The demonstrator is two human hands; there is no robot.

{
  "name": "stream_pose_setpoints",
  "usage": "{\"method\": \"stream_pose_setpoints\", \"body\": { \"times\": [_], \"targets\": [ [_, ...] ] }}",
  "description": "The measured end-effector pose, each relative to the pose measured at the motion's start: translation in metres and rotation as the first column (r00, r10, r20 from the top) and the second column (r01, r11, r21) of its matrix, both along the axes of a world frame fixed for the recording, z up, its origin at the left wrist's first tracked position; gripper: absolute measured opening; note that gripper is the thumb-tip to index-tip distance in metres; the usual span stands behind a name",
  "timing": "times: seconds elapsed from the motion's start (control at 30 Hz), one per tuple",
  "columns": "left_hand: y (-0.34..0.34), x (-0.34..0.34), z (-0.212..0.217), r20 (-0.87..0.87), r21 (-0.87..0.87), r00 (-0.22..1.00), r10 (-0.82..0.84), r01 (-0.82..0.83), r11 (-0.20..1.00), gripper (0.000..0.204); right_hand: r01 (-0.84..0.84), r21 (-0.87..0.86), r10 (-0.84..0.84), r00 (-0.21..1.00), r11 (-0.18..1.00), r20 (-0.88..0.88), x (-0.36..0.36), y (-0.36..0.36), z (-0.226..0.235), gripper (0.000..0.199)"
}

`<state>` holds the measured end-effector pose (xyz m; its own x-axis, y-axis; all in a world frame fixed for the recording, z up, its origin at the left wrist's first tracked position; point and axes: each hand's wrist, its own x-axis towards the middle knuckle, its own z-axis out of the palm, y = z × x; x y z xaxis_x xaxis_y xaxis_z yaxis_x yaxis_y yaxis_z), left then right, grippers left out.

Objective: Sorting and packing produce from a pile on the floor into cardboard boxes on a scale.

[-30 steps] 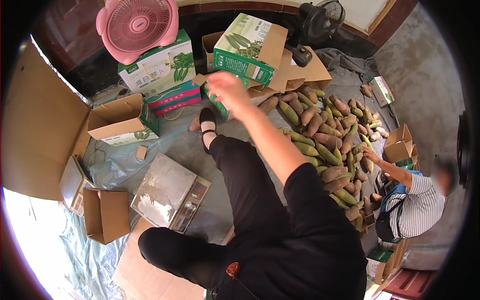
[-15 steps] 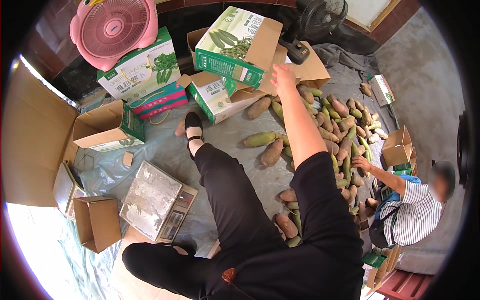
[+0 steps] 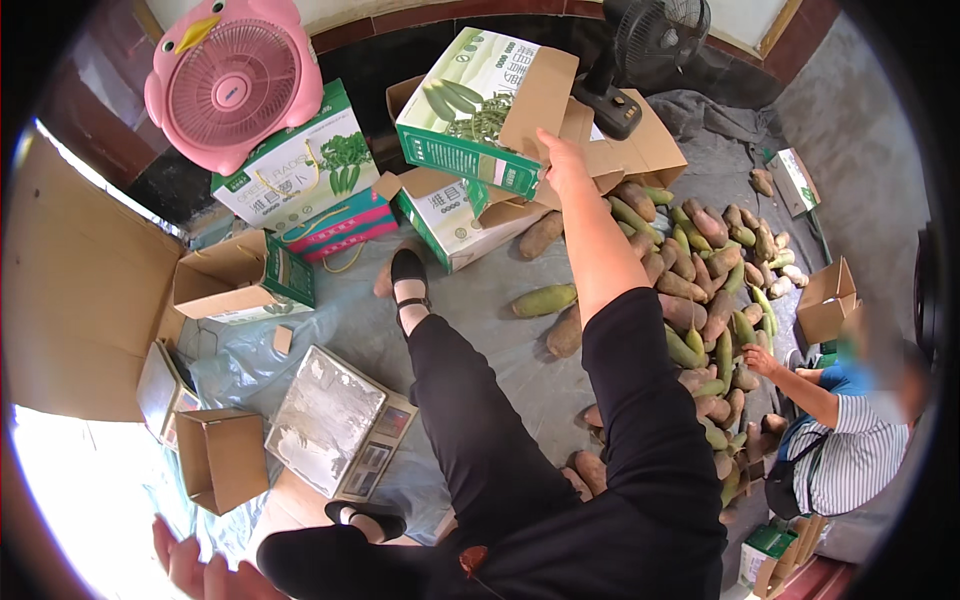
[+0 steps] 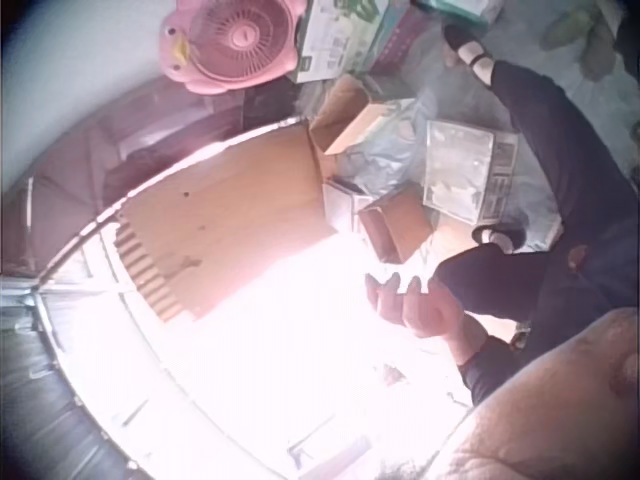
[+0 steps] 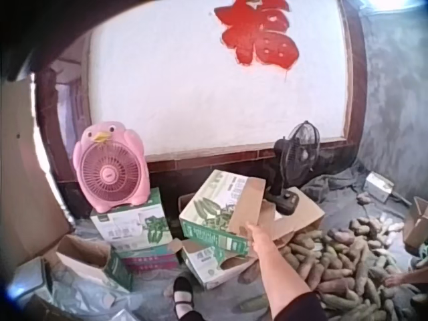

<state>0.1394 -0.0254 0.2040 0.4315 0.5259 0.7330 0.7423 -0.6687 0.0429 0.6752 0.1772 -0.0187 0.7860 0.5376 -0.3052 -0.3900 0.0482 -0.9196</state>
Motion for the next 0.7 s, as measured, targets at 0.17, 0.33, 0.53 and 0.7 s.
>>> {"method": "stream_pose_setpoints", "body": {
  "times": [0.17, 0.33, 0.53, 0.7],
  "targets": [
    [0.009, -0.023, -0.042, 0.050, -0.299, 0.995, 0.082, -0.063, 0.952, 0.027, -0.164, 0.135, 0.182, 0.974, 0.977, -0.135, 0.000, 0.025, 0.000, 0.038],
    [0.041, -0.040, -0.069, 0.037, -0.409, 0.994, 0.107, -0.083, 0.909, 0.024, -0.215, 0.277, 0.287, 0.925, 0.936, -0.251, -0.030, 0.029, 0.024, 0.027],
    [0.060, -0.060, -0.100, 0.160, -0.539, 0.979, 0.123, -0.018, 0.842, 0.025, -0.335, 0.161, 0.328, 0.942, 0.928, 0.071, -0.064, -0.027, 0.059, 0.034],
    [0.055, -0.100, -0.139, 0.277, -0.578, 0.929, 0.246, -0.044, 0.815, 0.024, -0.496, -0.105, 0.500, 0.797, 0.862, 0.340, -0.139, -0.090, 0.118, 0.032]
  ]
}}
